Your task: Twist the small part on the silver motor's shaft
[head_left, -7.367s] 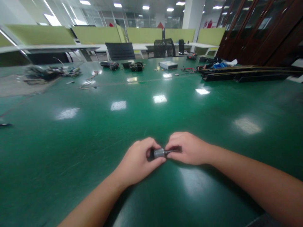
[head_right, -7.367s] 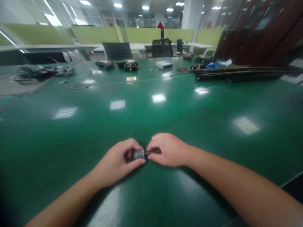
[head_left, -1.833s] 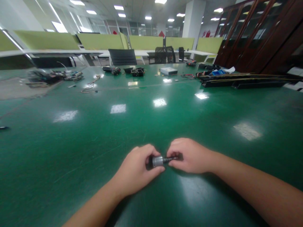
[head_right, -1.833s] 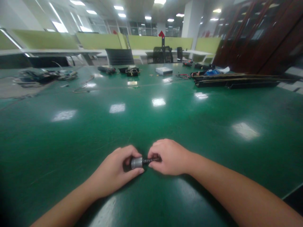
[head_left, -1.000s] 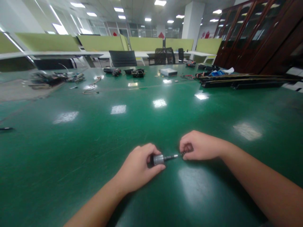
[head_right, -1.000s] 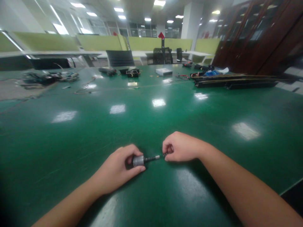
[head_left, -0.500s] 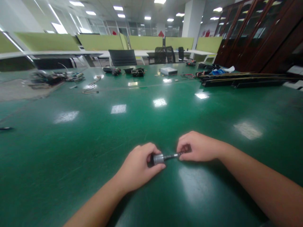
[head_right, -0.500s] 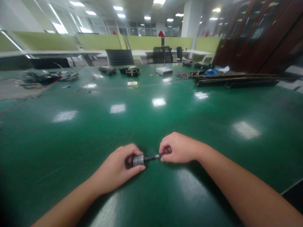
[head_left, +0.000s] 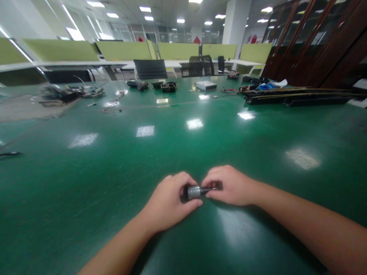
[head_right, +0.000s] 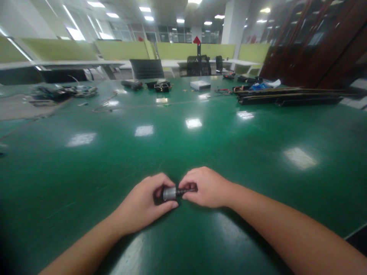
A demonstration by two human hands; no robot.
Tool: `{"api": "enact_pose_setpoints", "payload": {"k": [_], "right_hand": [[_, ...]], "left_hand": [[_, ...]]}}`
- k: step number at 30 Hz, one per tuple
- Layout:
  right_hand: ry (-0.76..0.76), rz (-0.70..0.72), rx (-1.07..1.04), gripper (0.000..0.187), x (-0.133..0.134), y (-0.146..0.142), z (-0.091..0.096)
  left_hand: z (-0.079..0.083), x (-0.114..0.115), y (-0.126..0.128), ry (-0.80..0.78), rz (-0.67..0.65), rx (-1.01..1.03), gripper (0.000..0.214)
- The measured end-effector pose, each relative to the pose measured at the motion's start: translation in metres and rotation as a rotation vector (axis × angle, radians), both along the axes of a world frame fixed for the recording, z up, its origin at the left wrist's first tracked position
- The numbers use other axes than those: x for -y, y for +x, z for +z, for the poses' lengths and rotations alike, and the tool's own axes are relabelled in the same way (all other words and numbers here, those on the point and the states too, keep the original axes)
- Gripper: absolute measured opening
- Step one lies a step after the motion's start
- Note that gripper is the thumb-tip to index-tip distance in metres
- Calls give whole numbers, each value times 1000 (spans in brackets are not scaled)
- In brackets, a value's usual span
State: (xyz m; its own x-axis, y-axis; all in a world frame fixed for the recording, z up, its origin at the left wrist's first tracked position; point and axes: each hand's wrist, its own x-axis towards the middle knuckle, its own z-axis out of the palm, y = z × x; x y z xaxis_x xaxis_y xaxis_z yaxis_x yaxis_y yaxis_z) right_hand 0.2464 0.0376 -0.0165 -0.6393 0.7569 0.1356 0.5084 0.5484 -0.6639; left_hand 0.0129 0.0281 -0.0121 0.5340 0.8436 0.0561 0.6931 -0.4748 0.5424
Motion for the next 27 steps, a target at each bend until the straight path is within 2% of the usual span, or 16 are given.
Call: {"api": "enact_pose_setpoints", "payload": {"k": [7,27], "right_hand": [[35,30,22,18,2,2,0],[106,55,56,14,2,1,-1]], "left_hand": [[0,1,2,-9,-12,6,19],[-2,-1,2,5,2,0,22]]}}
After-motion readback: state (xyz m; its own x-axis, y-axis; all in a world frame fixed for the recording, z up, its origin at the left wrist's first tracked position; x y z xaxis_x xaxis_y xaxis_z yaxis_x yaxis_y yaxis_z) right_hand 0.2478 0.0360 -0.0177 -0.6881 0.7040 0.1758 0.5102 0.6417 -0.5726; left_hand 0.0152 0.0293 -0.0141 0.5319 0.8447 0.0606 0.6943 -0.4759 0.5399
